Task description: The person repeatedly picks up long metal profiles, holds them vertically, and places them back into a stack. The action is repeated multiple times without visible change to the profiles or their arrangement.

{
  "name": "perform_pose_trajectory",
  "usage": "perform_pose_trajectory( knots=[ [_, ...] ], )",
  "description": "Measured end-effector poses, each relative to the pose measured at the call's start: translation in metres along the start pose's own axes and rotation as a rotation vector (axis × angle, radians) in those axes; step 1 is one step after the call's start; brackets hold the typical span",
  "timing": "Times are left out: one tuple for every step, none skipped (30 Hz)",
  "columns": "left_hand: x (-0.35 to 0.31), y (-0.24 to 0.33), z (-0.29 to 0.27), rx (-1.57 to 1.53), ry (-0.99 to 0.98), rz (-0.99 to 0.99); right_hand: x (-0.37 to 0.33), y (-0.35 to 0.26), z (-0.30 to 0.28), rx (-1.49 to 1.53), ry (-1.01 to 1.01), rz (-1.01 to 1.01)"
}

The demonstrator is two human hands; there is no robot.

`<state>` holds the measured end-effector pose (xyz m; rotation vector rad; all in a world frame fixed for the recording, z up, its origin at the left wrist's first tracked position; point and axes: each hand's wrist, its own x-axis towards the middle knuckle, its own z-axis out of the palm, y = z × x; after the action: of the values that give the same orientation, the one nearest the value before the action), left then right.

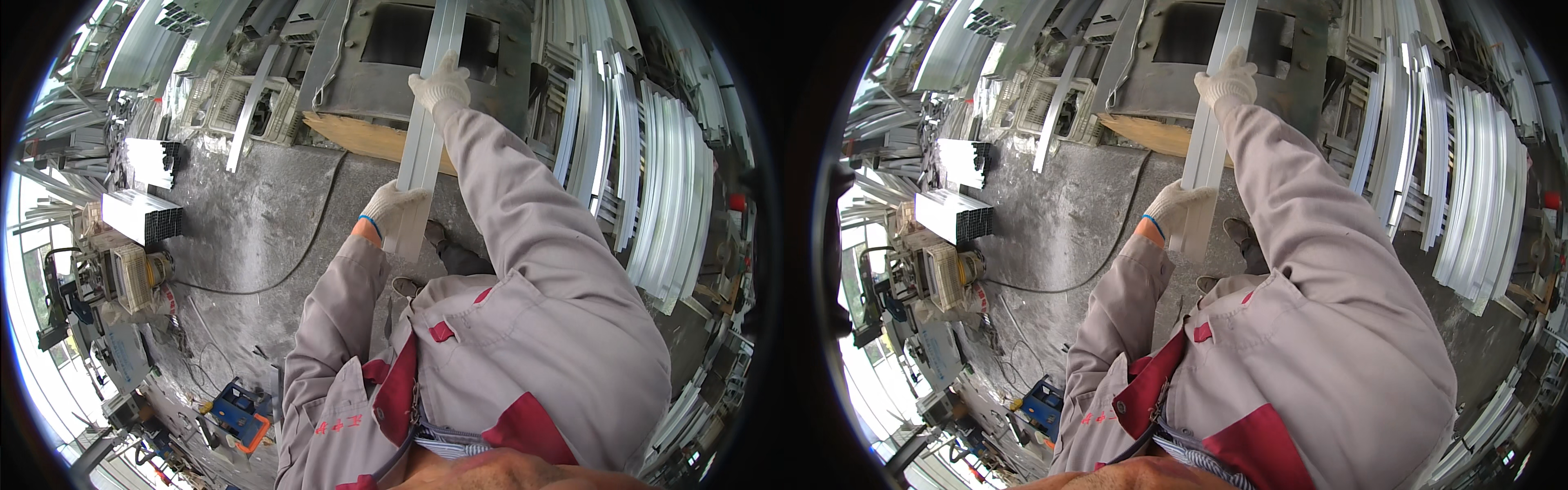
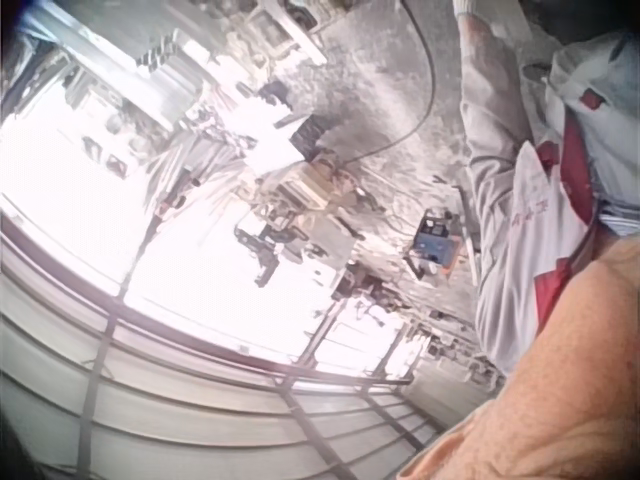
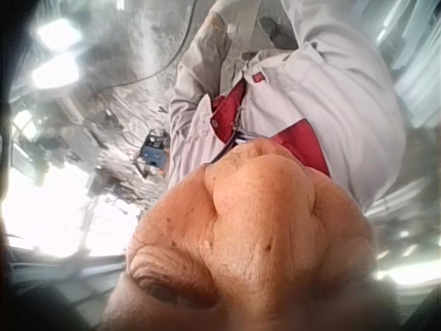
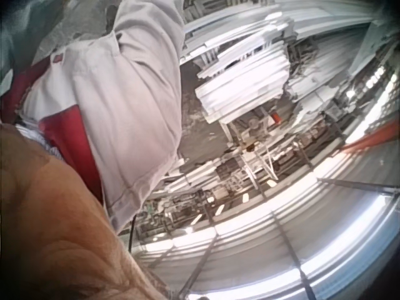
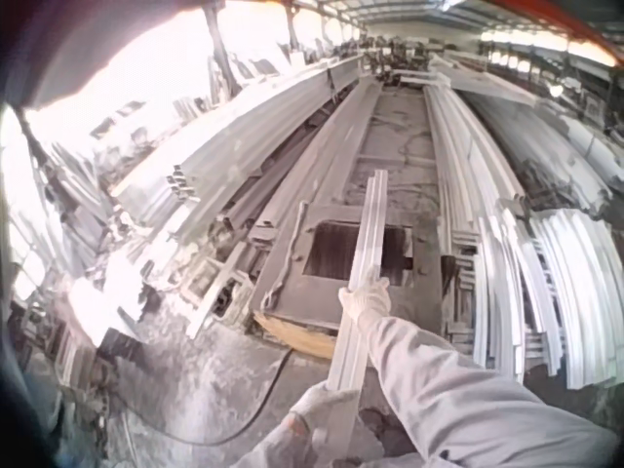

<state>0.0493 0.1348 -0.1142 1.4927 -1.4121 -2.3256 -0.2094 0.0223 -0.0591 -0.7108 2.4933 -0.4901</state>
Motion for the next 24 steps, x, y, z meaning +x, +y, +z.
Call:
perform_pose_trajectory(
  knots=[
    [0.003,0.003,0.001,-0.014,-0.008,-0.021,0.005,-0.002,-0.005,0.023,-0.017,0.018],
    [0.005,0.002,0.002,-0.040,-0.022,-0.019,0.006,0.000,-0.006,0.015,-0.020,0.019],
    [0.001,-0.007,0.005,-0.079,-0.037,-0.038,0.004,0.003,-0.007,0.010,-0.020,0.017],
    [-0.006,-0.021,0.009,-0.127,-0.058,-0.028,0.002,0.005,-0.007,0.010,-0.015,0.014],
    [-0.012,-0.035,0.011,-0.162,-0.067,-0.033,-0.001,0.010,-0.006,0.009,-0.015,0.017],
    [-0.017,-0.049,0.012,-0.147,-0.066,-0.019,-0.009,0.017,-0.004,0.013,-0.015,0.023],
    [-0.021,-0.062,0.013,-0.122,-0.058,-0.021,-0.017,0.024,-0.001,0.016,-0.011,0.031],
    [-0.025,-0.075,0.014,-0.087,-0.039,-0.051,-0.025,0.029,0.003,0.009,-0.005,0.024],
    [-0.033,-0.089,0.014,-0.092,-0.032,-0.076,-0.037,0.035,0.008,-0.002,0.000,0.017],
    [-0.040,-0.102,0.014,-0.058,-0.012,-0.079,-0.048,0.040,0.013,-0.010,0.010,0.008],
    [-0.045,-0.113,0.013,-0.032,0.003,-0.063,-0.058,0.043,0.017,-0.028,-0.026,0.036],
    [-0.052,-0.127,0.011,-0.001,0.023,-0.060,-0.070,0.048,0.023,-0.035,-0.029,0.043],
    [-0.063,-0.141,0.005,0.031,0.032,-0.063,-0.085,0.054,0.031,-0.041,-0.035,0.051],
    [-0.071,-0.155,0.001,0.027,0.036,-0.062,-0.098,0.057,0.039,-0.046,-0.039,0.058],
    [-0.079,-0.170,-0.003,0.023,0.040,-0.059,-0.114,0.062,0.049,-0.037,-0.019,0.046],
    [-0.090,-0.186,-0.006,0.029,0.055,-0.082,-0.130,0.068,0.058,-0.024,-0.003,0.039],
    [-0.100,-0.200,-0.011,0.049,0.062,-0.074,-0.145,0.073,0.066,-0.013,0.015,0.027],
    [-0.111,-0.215,-0.017,0.036,0.050,-0.049,-0.160,0.077,0.075,-0.002,0.030,0.015],
    [-0.122,-0.228,-0.022,0.033,0.047,-0.041,-0.174,0.080,0.083,0.063,0.029,0.011],
    [-0.130,-0.238,-0.027,0.039,0.052,-0.061,-0.185,0.083,0.089,0.077,0.027,0.002],
    [-0.139,-0.248,-0.032,0.036,0.046,-0.034,-0.197,0.087,0.095,0.085,0.015,0.004],
    [-0.149,-0.258,-0.036,0.040,0.050,-0.037,-0.210,0.090,0.101,0.098,0.003,0.008],
    [-0.159,-0.266,-0.039,0.057,0.061,-0.048,-0.223,0.093,0.106,0.093,0.009,0.012],
    [-0.168,-0.273,-0.043,0.056,0.053,-0.048,-0.234,0.094,0.111,0.095,0.018,0.014]
  ],
)
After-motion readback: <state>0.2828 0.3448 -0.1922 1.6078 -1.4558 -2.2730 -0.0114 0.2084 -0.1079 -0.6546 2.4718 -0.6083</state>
